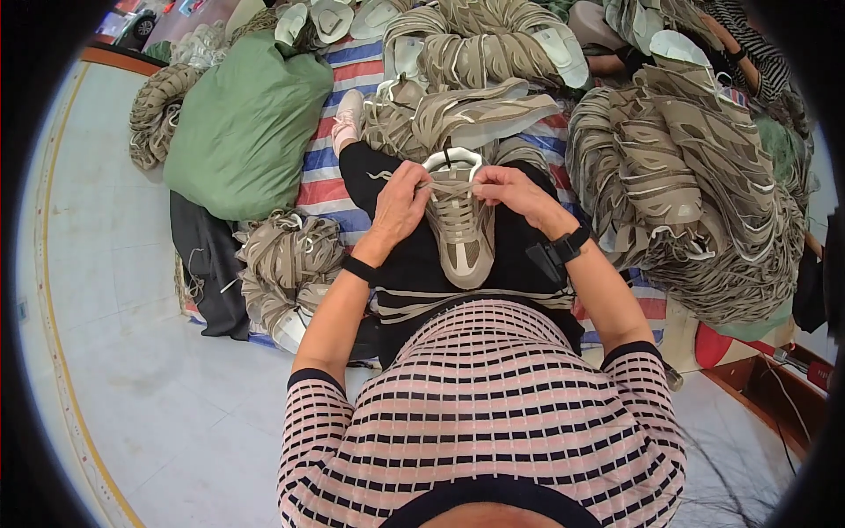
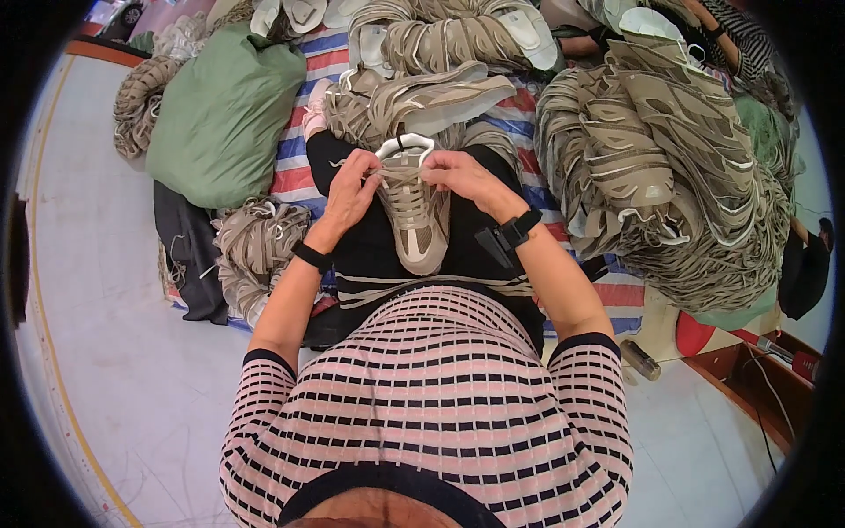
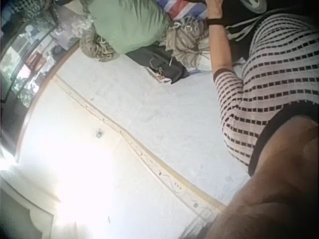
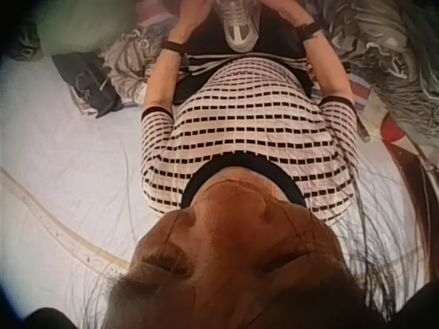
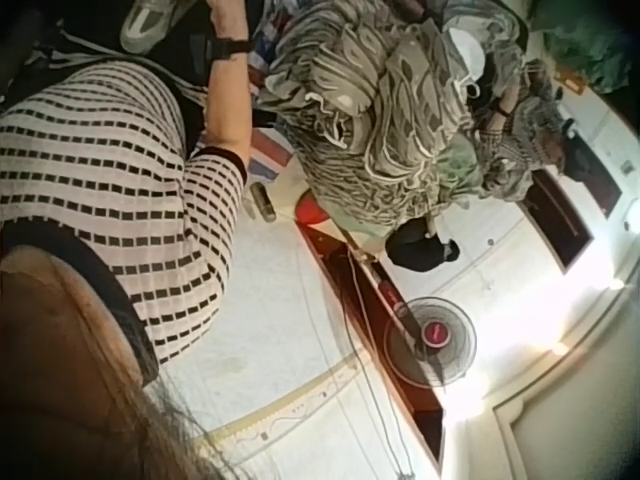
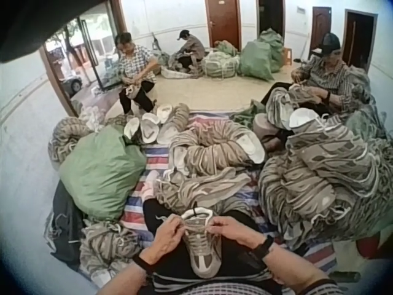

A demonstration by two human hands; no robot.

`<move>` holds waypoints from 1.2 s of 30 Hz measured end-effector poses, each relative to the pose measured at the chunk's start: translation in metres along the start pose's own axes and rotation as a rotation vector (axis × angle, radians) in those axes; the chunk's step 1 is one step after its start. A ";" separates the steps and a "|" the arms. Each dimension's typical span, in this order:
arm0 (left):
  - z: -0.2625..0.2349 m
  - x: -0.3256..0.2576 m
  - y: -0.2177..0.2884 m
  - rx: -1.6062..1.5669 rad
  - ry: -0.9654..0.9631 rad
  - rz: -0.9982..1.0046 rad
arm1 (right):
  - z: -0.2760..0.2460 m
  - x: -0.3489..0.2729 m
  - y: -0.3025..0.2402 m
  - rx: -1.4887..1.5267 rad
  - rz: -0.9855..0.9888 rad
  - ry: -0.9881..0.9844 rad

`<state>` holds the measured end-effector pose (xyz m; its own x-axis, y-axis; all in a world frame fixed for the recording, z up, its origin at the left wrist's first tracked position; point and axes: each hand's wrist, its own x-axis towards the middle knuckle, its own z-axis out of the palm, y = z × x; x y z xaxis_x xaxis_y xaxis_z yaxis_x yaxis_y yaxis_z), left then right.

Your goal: Thread shoelaces through the eyelets of a shoe upper.

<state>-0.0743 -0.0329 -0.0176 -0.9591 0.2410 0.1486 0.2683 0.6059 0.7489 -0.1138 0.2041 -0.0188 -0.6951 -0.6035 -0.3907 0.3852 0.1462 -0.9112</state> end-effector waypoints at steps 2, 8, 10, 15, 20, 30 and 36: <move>0.003 -0.001 0.003 0.040 0.045 -0.011 | 0.002 -0.005 0.002 -0.073 -0.131 0.012; 0.017 -0.007 -0.024 -0.025 -0.025 -0.080 | 0.054 -0.061 -0.009 -1.334 -0.440 0.182; 0.028 0.004 -0.023 0.011 0.005 -0.021 | 0.077 -0.065 0.002 -1.388 -0.425 0.083; 0.040 0.024 -0.017 0.216 -0.016 -0.019 | 0.089 -0.052 0.017 -1.660 -0.594 0.157; 0.022 0.032 -0.008 0.107 -0.094 -0.150 | 0.078 -0.068 0.000 -1.683 -0.530 0.129; 0.003 0.077 0.015 0.319 -0.041 -0.296 | 0.043 -0.055 -0.013 -1.701 -0.433 0.423; 0.012 0.115 0.021 0.577 0.040 -0.129 | 0.054 -0.083 -0.035 -1.685 -0.578 0.334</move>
<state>-0.1777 0.0166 0.0075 -0.9868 0.1165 0.1122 0.1448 0.9454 0.2918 -0.0372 0.2070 0.0529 -0.6651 -0.7259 0.1751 -0.7356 0.6773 0.0137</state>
